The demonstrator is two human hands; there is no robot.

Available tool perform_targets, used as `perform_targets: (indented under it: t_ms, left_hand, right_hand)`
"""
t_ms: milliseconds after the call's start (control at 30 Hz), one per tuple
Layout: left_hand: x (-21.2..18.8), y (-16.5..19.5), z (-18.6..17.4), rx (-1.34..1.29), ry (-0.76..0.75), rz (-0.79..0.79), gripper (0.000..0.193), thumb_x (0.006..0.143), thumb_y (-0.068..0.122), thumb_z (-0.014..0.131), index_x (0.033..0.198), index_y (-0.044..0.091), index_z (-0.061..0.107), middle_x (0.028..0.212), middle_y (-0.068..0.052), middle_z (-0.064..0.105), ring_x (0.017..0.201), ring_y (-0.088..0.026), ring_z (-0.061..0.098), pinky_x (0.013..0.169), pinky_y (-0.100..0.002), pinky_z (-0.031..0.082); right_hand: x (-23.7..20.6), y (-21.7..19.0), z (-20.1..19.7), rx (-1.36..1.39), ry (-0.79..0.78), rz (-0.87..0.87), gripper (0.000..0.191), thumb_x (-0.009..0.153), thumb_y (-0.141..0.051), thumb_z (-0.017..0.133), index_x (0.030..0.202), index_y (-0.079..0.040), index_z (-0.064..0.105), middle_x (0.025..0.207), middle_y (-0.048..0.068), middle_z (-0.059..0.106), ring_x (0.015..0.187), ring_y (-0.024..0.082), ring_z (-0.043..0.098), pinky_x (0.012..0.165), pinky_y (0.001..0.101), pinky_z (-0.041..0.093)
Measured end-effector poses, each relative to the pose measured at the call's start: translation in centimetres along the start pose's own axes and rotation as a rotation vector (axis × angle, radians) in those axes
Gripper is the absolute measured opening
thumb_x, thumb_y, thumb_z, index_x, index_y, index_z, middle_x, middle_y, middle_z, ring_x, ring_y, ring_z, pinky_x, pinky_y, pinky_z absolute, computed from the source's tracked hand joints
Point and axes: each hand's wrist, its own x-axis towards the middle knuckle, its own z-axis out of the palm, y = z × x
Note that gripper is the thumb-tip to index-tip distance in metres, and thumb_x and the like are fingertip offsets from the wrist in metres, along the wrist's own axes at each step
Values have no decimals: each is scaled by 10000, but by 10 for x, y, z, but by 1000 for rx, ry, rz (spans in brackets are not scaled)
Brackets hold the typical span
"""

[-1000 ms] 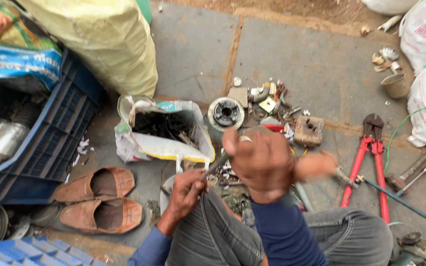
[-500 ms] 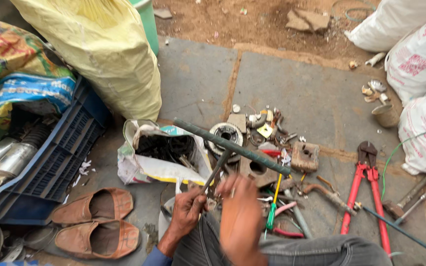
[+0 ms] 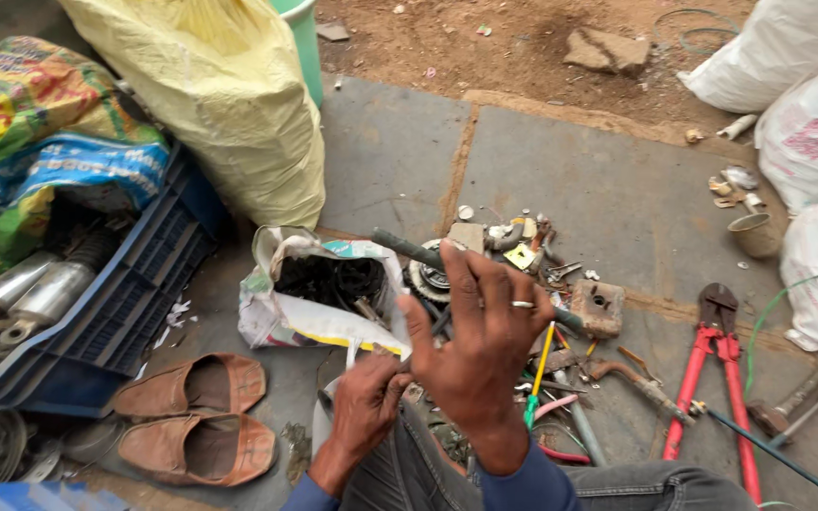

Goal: The person sits on the ground and uses a hammer, screwdriver, and pliers to disassemble and adjust a small mechanical component. They repeatedly strike, pry, and rotate parts of the object while surrounded by tools and scrap materials.

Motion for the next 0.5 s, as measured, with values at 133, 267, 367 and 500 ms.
perform_targets:
  t_ms: [133, 267, 367, 500]
  left_hand:
    - [-2, -8, -26, 369, 163, 143, 404, 935, 433, 562, 1050, 72, 701, 1021, -116, 710, 977, -349, 636, 875, -507, 495]
    - [-7, -29, -24, 365, 71, -191, 368, 976, 372, 564, 1139, 82, 722, 1116, -124, 732, 1026, -359, 655, 883, -518, 498]
    - [-9, -45, -19, 169, -83, -463, 368, 958, 414, 611, 1078, 104, 766, 999, -128, 745, 924, -341, 698, 858, -511, 545]
    - [-8, -59, -22, 8, -147, -265, 360, 953, 383, 632, 909, 68, 800, 831, -115, 779, 762, -338, 729, 1115, -519, 437]
  right_hand:
    - [-8, 6, -1, 8, -24, -42, 477, 960, -355, 760, 1344, -85, 680, 1203, 65, 629, 1123, 273, 538, 1092, 483, 295]
    - [-17, 12, 6, 48, -29, -39, 448, 991, -365, 772, 1342, -97, 695, 1198, 36, 645, 1107, 247, 544, 1107, 471, 282]
    - [-20, 14, 8, 58, -28, -59, 459, 1001, -373, 780, 1355, -92, 698, 1197, 25, 650, 1126, 246, 546, 1101, 453, 262]
    - [-22, 9, -5, 69, -34, -42, 492, 993, -389, 781, 1358, -75, 682, 1200, 32, 653, 1111, 236, 549, 1097, 456, 253]
